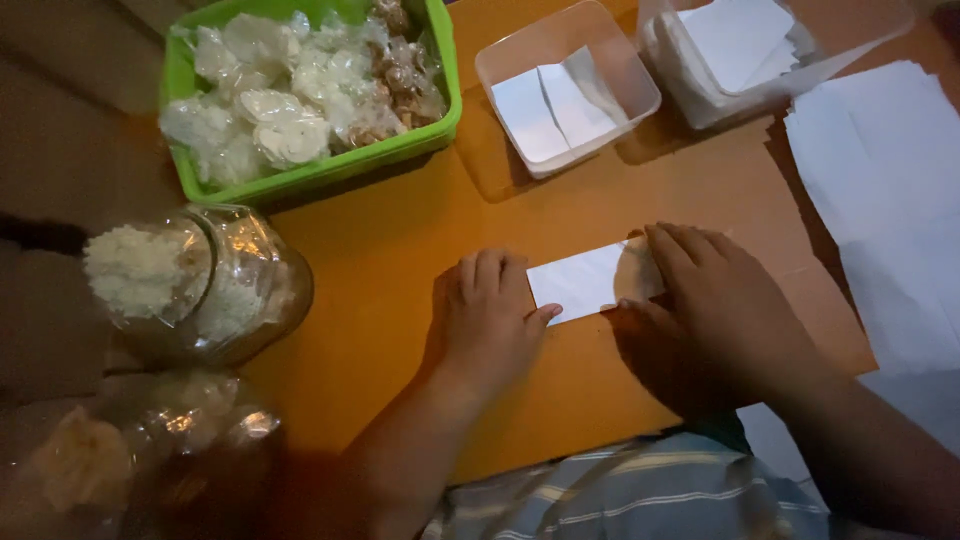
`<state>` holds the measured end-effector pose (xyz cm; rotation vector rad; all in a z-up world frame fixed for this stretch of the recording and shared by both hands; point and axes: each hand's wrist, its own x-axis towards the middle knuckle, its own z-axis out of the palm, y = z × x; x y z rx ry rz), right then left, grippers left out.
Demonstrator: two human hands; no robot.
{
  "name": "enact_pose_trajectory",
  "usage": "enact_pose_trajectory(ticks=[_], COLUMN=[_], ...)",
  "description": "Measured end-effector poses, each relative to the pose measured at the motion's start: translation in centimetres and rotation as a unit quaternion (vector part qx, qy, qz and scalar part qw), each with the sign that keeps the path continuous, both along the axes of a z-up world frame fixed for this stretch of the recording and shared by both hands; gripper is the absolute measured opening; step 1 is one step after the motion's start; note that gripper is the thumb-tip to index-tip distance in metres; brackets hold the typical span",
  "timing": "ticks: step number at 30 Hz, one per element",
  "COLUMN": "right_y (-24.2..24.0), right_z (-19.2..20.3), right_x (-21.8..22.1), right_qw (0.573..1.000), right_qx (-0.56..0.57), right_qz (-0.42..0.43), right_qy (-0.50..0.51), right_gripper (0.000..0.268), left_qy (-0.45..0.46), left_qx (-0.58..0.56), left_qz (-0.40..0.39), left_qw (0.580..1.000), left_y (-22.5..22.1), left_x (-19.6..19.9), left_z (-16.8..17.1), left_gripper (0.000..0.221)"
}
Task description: Folding rectangular white tissues into smaller squares and placing them into plastic storage bins.
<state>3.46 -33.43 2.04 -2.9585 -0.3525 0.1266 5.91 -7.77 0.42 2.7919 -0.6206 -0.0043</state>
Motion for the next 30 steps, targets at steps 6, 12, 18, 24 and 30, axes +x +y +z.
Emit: enact_pose_trajectory(ticks=[6,12,18,24,30], right_y=[1.8,2.3,2.4,2.9,2.7], right_z=[3.1,-3.1,-0.1,1.0,3.1], right_x=[2.7,5.7,5.1,4.0,7.3], right_qw=[0.993,0.985,0.950,0.841,0.845], right_qx=[-0.030,0.035,0.288,0.533,0.535], right_qz=[0.092,0.169,0.096,-0.063,0.008], right_qy=[0.070,-0.011,0.075,0.060,-0.002], right_gripper=[0.090,0.065,0.020,0.012,0.009], left_qy=[0.026,0.077,0.095,0.205,0.158], left_qx=[-0.194,-0.158,-0.354,-0.652,-0.624], left_qz=[-0.039,-0.062,0.042,0.092,0.107], left_qw=[0.980,0.983,0.930,0.725,0.758], left_y=[0.6,1.2,1.2,-2.7,-3.5], left_x=[0.2,1.0,0.3,0.4,3.2], left_z=[-0.2,-1.9,1.9,-2.5,0.6], left_gripper=[0.033,0.035,0.042,0.043,0.021])
